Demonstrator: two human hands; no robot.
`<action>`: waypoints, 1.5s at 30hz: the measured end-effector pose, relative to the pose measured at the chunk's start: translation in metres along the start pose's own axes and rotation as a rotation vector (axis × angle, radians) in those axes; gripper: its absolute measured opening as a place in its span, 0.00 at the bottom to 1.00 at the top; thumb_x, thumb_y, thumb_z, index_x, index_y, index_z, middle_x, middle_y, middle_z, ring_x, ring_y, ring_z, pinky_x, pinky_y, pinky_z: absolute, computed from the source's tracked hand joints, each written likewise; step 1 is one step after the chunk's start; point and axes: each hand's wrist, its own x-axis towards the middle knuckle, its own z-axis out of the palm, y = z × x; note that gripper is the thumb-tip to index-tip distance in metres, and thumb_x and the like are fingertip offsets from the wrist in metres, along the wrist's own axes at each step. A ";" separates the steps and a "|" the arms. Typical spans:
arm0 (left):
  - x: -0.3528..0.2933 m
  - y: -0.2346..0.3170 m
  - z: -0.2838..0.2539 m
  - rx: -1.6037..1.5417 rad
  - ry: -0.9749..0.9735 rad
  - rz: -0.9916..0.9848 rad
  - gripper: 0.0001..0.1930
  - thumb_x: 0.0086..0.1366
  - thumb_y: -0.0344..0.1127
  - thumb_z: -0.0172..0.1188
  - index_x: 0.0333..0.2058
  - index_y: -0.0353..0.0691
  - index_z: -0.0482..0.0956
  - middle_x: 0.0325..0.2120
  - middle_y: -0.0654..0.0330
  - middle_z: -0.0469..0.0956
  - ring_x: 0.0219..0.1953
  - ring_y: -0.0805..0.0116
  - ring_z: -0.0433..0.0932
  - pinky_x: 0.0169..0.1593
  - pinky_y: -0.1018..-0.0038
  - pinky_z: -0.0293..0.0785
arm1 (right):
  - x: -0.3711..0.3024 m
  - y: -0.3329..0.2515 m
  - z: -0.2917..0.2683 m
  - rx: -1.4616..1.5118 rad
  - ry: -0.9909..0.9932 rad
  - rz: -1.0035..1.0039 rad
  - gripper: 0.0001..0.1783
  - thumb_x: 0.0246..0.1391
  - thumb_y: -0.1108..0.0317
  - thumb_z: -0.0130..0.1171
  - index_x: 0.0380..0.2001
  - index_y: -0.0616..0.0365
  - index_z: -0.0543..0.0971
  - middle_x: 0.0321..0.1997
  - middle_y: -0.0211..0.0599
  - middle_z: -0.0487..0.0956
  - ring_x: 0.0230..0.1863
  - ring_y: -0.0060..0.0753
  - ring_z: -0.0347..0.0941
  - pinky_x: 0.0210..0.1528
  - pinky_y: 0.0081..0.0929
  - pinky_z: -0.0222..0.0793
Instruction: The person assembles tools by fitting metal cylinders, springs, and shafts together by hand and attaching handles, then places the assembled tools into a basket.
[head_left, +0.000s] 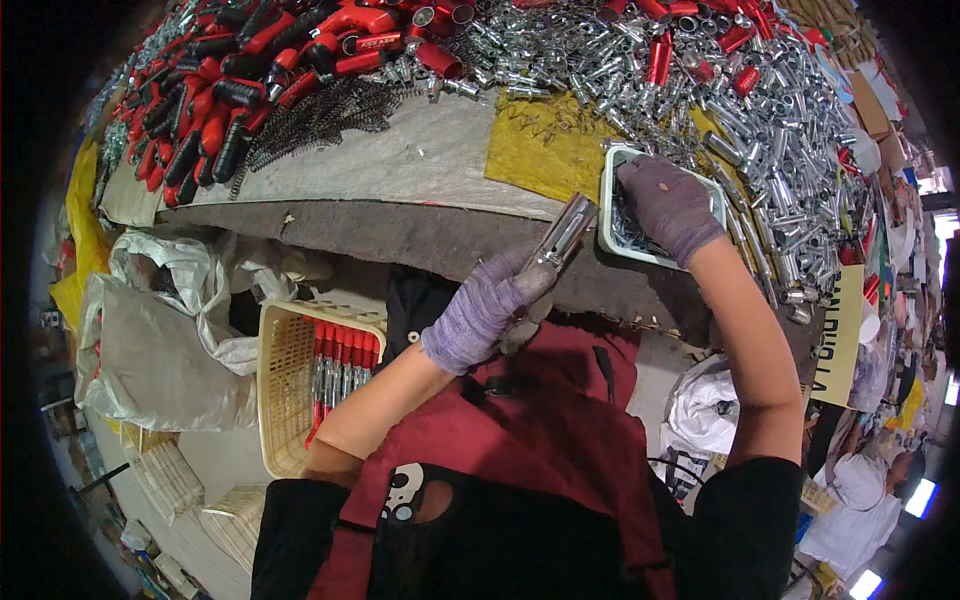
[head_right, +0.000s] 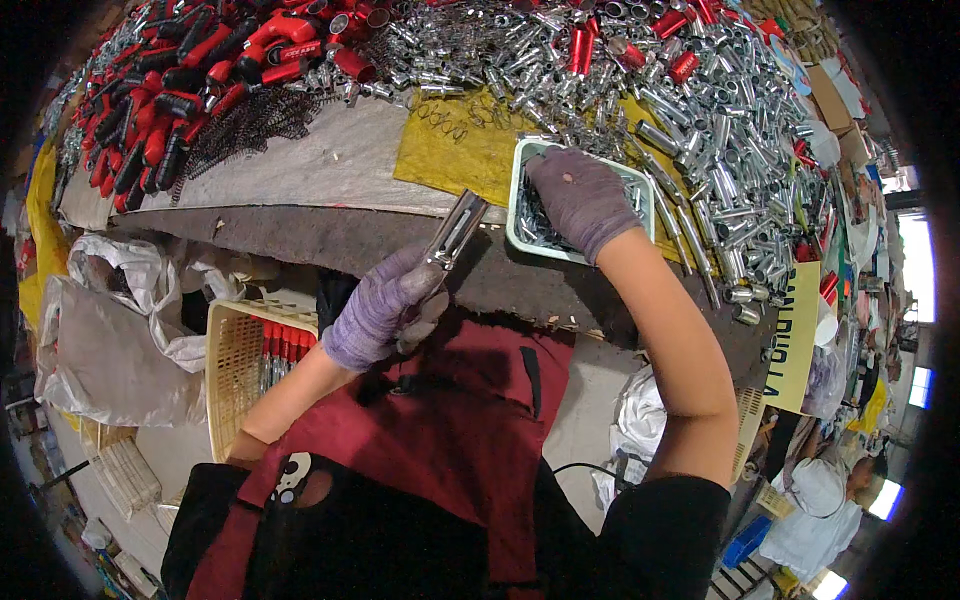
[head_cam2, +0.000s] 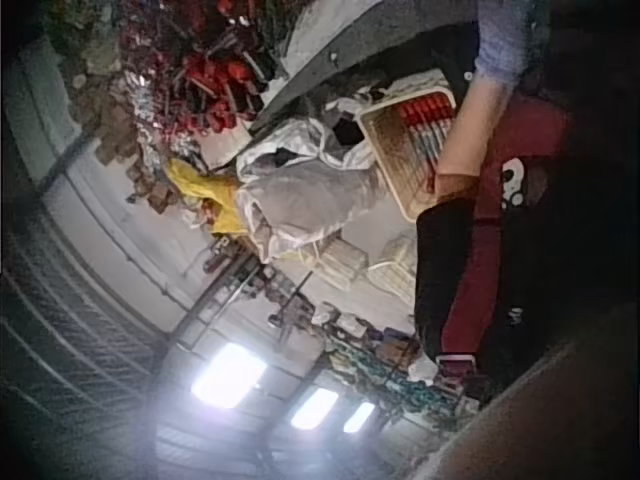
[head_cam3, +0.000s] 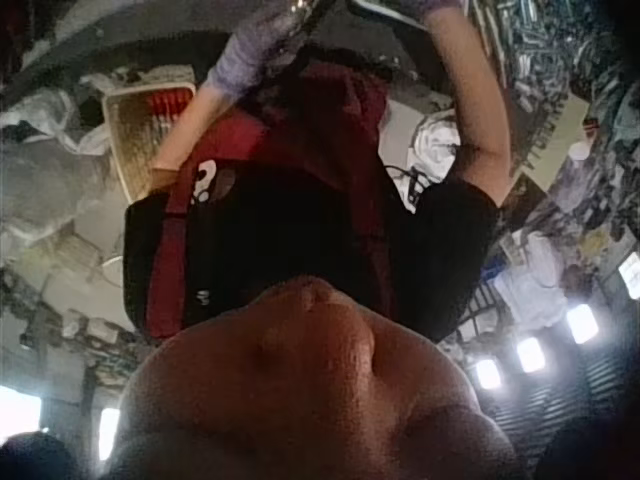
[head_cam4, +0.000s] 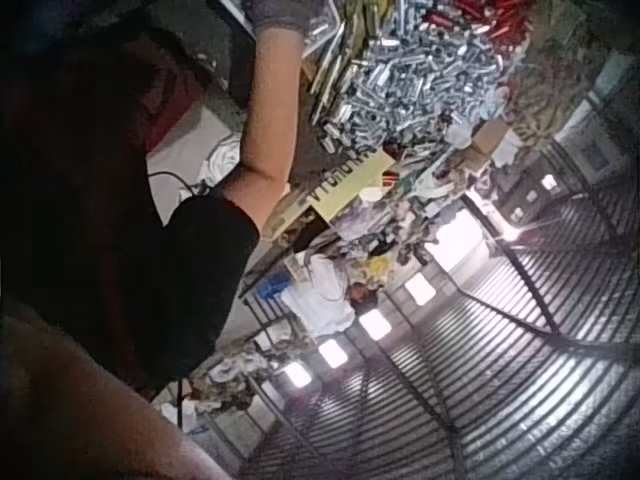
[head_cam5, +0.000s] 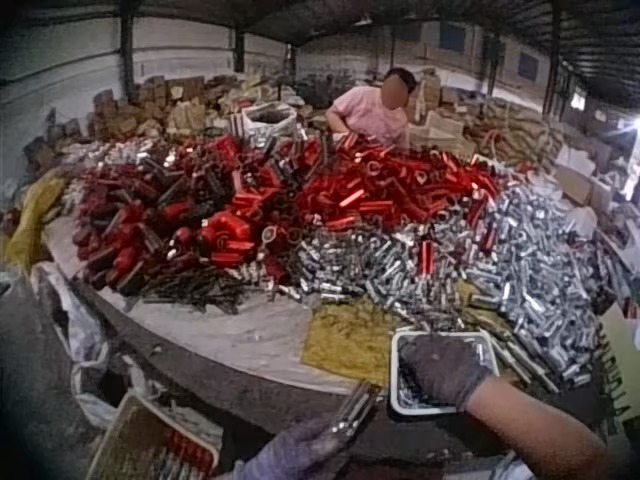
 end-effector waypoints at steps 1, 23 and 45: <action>-0.001 0.003 0.001 -0.034 -0.009 -0.042 0.17 0.61 0.45 0.54 0.45 0.45 0.71 0.20 0.69 0.69 0.16 0.83 0.62 0.19 0.84 0.56 | 0.000 0.000 0.001 -0.002 -0.002 0.002 0.13 0.43 0.73 0.52 0.36 0.54 0.75 0.36 0.45 0.75 0.41 0.49 0.72 0.41 0.42 0.68; 0.004 -0.013 -0.001 0.304 0.065 0.310 0.24 0.61 0.44 0.56 0.52 0.37 0.67 0.33 0.65 0.74 0.30 0.77 0.70 0.34 0.78 0.70 | -0.053 -0.097 -0.044 0.456 0.347 -0.112 0.11 0.46 0.65 0.59 0.33 0.57 0.75 0.30 0.40 0.75 0.33 0.45 0.72 0.35 0.36 0.68; -0.060 -0.057 -0.070 -0.246 0.024 0.125 0.22 0.65 0.41 0.50 0.56 0.43 0.61 0.34 0.66 0.71 0.35 0.78 0.70 0.37 0.79 0.69 | 0.040 -0.179 -0.034 0.607 -0.457 -0.402 0.11 0.54 0.59 0.50 0.30 0.56 0.73 0.28 0.44 0.74 0.33 0.47 0.73 0.36 0.38 0.68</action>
